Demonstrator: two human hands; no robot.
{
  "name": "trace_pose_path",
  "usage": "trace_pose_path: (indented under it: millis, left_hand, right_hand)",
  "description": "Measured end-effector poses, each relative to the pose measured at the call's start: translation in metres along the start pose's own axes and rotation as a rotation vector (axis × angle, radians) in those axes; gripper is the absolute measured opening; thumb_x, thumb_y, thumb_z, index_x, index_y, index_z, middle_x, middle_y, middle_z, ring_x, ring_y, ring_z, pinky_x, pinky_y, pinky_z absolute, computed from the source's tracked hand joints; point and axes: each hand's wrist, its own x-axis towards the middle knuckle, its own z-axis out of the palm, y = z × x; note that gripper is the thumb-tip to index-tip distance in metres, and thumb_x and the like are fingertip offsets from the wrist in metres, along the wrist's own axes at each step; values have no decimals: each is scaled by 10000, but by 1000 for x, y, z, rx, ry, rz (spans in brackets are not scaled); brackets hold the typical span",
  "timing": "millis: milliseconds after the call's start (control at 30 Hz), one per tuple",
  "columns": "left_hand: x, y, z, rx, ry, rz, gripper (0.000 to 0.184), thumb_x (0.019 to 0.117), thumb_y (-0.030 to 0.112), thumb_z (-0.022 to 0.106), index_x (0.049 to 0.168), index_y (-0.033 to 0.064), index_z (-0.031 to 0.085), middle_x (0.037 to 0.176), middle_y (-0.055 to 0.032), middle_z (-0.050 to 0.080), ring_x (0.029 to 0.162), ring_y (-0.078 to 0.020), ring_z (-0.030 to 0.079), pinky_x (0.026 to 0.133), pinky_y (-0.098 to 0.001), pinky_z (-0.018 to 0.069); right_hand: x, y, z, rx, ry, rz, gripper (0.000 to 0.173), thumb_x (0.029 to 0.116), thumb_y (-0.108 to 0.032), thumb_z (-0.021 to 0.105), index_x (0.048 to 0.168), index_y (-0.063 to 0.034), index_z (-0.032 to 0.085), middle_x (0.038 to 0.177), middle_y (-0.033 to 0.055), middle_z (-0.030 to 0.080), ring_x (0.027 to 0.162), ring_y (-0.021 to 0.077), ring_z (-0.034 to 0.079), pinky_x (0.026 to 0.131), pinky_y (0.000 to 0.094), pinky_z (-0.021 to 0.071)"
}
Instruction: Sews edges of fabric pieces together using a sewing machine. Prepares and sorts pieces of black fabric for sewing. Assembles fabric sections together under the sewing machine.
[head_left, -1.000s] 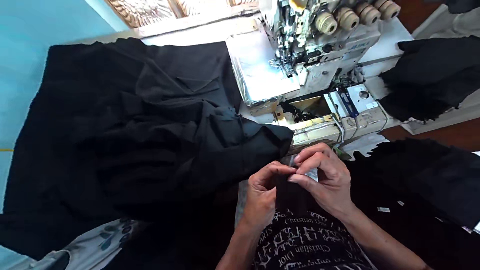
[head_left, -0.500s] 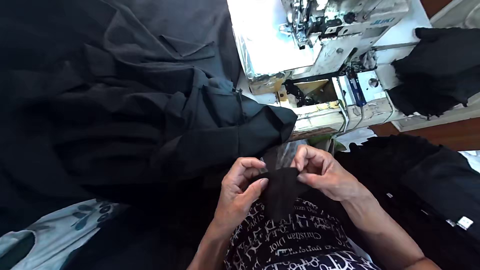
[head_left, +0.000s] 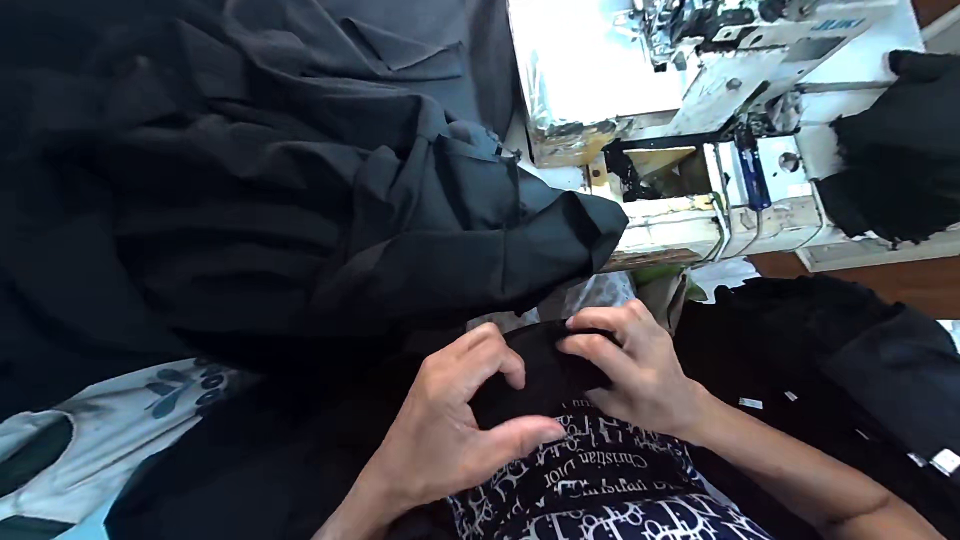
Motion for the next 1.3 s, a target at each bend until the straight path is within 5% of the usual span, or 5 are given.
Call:
trace_pose_path:
  millis: [167,300,400,900,1300]
  left_hand:
    - [-2,4,12,577,56,129,498,910,553,658,830,69,571,789,-99,588,597,-143,554,474,-233,393]
    - [2,3,8,428,152,80,335,1026,331,602,840,52,605,874,-92,616,742,-75,579,625,-157,440]
    - [7,5,4,227,206,44,371,1068,253,518,797,22,622,883,-32,598,821,41,550,728,-71,438]
    - [11,-8,15,99,338,-12,188,937,180,708,811,67,627,828,23,658,834,30,627,751,-107,510]
    - [-12,-17,3,66,356,-80,133,925,185,739,857,95,668,926,46,699,938,12,659,848,-141,543]
  right_hand:
    - [7,1,-9,540,-60,239,286,1046,-298,560,1031,-122,786,1022,23,664,1005,46,541,881,185,407]
    - [9,-6,-5,622,-11,330,420,1094,-301,432,1040,-54,767,1110,48,703,1074,47,568,939,208,429]
    - [10,-10,-1,700,110,401,266,1031,-213,562,985,-51,768,1096,13,733,1059,19,604,916,188,462]
    - [11,-12,11,798,365,456,104,875,-13,727,931,-92,688,928,-52,737,926,-11,688,834,162,574]
    - [19,-2,20,717,-6,533,270,937,-100,700,1196,-24,695,993,-14,699,906,3,649,849,175,550]
